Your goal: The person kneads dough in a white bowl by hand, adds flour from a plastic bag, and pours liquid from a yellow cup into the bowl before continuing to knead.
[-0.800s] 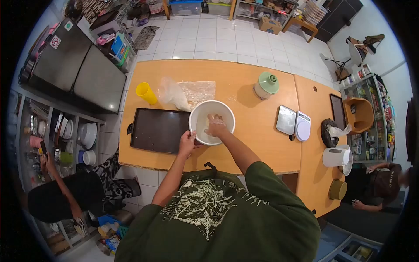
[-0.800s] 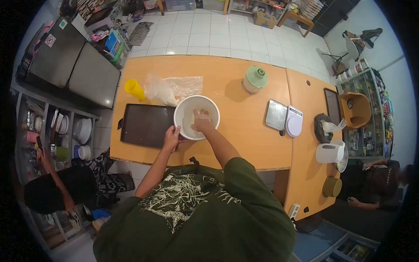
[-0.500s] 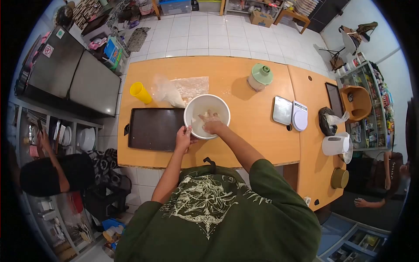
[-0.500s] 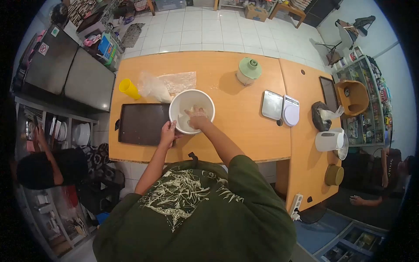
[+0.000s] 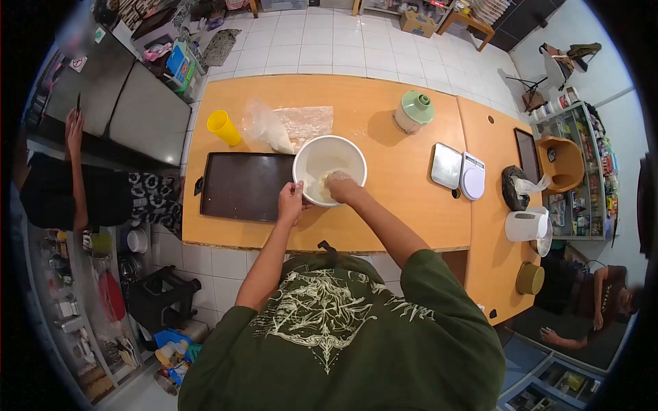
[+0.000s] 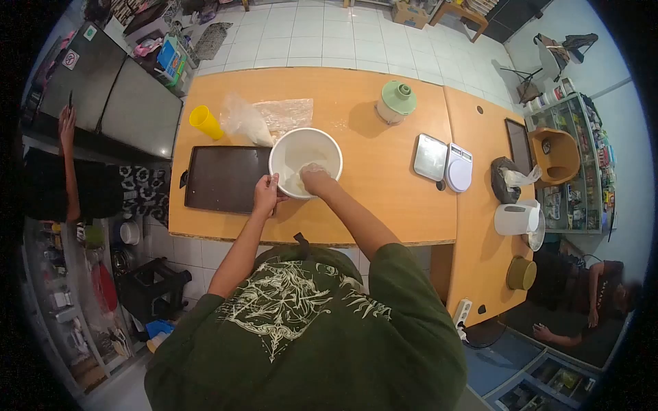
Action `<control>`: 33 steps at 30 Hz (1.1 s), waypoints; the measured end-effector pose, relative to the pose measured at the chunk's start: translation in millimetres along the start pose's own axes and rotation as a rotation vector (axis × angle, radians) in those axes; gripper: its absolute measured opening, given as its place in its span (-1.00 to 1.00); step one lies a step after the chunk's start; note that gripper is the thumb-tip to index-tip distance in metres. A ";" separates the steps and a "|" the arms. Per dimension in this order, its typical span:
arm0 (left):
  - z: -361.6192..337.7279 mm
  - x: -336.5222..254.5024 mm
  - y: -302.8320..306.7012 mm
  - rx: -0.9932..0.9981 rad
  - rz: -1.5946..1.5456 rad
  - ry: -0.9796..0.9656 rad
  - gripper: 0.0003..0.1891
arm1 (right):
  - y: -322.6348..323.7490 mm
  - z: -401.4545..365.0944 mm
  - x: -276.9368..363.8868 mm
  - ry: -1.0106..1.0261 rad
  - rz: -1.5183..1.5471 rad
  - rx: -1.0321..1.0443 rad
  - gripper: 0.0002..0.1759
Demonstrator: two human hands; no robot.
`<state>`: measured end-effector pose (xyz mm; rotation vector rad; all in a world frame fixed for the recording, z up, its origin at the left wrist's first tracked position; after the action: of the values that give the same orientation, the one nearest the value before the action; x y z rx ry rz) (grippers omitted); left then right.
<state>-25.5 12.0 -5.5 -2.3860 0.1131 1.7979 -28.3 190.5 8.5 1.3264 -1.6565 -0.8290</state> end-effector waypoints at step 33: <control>-1.2 -2.0 -0.3 0.016 -0.078 0.046 -0.68 | -41.2 66.9 -42.0 -0.029 0.145 0.049 -0.63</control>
<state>-24.9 12.1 -3.2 -2.3862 0.0394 1.7028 -67.5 221.9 -65.1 1.2166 -1.7826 -0.7289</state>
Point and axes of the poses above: each hand's wrist, its own z-axis towards the middle knuckle, its own y-axis out of the back of the hand, x = y × z, the point moved 3 cm from there along z, towards the middle knuckle, and after that the axes turned 13 degrees about -y, right-handed, at the moved point
